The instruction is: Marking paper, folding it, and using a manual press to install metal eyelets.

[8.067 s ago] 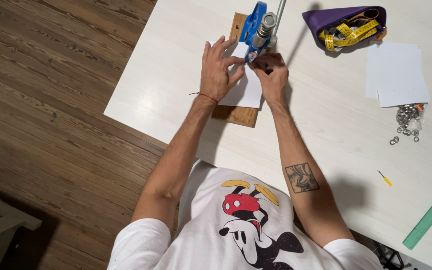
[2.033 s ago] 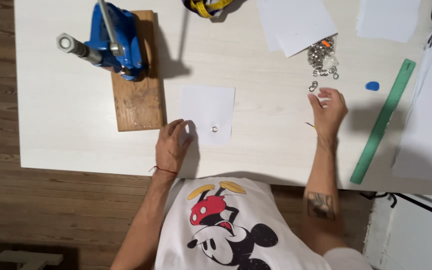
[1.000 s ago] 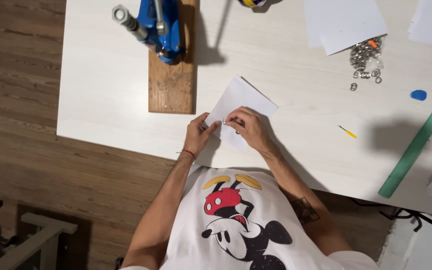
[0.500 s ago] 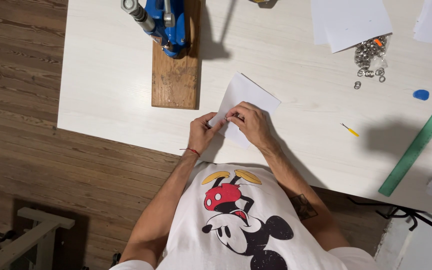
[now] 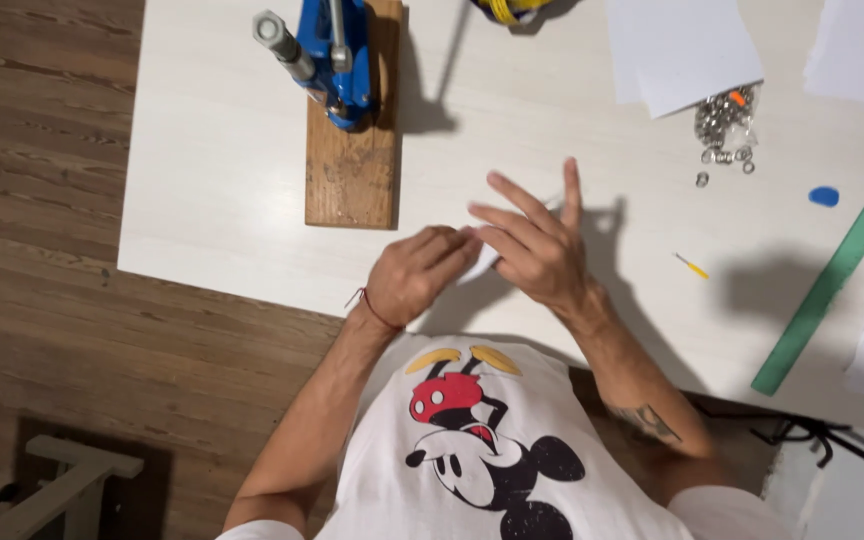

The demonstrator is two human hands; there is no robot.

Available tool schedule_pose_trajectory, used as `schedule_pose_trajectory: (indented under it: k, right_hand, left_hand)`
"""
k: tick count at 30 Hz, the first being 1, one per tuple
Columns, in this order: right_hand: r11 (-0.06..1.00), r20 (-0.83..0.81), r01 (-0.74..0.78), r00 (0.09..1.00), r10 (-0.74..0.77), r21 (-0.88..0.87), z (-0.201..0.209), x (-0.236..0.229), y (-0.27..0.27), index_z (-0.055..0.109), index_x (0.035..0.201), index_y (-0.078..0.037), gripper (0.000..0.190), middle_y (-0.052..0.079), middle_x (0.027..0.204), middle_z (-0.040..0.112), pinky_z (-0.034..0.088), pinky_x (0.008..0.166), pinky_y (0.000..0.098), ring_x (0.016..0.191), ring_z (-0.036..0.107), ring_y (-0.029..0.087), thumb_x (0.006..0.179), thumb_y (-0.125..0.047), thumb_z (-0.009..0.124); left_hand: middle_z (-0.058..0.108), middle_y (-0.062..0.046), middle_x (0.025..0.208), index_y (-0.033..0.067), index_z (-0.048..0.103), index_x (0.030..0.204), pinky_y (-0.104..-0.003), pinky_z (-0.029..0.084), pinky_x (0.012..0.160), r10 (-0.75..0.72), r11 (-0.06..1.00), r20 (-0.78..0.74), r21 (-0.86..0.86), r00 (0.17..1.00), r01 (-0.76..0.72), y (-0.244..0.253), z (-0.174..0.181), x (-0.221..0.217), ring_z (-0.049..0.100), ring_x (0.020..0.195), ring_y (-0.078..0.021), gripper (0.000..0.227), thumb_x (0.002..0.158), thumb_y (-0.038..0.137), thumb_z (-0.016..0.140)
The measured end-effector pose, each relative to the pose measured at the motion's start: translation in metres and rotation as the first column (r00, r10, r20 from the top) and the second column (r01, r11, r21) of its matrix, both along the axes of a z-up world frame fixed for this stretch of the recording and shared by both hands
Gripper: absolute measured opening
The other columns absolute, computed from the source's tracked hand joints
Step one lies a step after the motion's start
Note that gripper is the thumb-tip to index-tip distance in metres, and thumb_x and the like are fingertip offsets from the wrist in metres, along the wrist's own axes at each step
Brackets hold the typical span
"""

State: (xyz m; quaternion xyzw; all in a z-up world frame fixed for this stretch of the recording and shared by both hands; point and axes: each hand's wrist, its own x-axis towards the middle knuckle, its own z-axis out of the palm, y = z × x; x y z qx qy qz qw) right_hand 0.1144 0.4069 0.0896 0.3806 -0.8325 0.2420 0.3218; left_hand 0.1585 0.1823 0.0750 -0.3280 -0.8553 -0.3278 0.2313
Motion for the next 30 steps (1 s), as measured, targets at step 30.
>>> schedule_pose_trajectory:
  k: [30]
  right_hand:
    - [0.930, -0.049, -0.051, 0.998, 0.035, -0.364, 0.144, 0.059, -0.001, 0.082, 0.088, -0.014, 0.020, -0.002, 0.085, 0.084, 0.022, 0.138, 0.0814, 0.097, 0.082, 0.019, 0.107, -0.014, 0.089]
  left_hand:
    - [0.082, -0.018, 0.098, 0.0048, 0.084, 0.103, -0.043, 0.075, 0.084, -0.133, 0.965, -0.294, 0.180, 0.947, 0.192, 0.014, 0.182, 0.020, 0.090, 0.097, -0.0359, 0.009, 0.110, 0.003, 0.078]
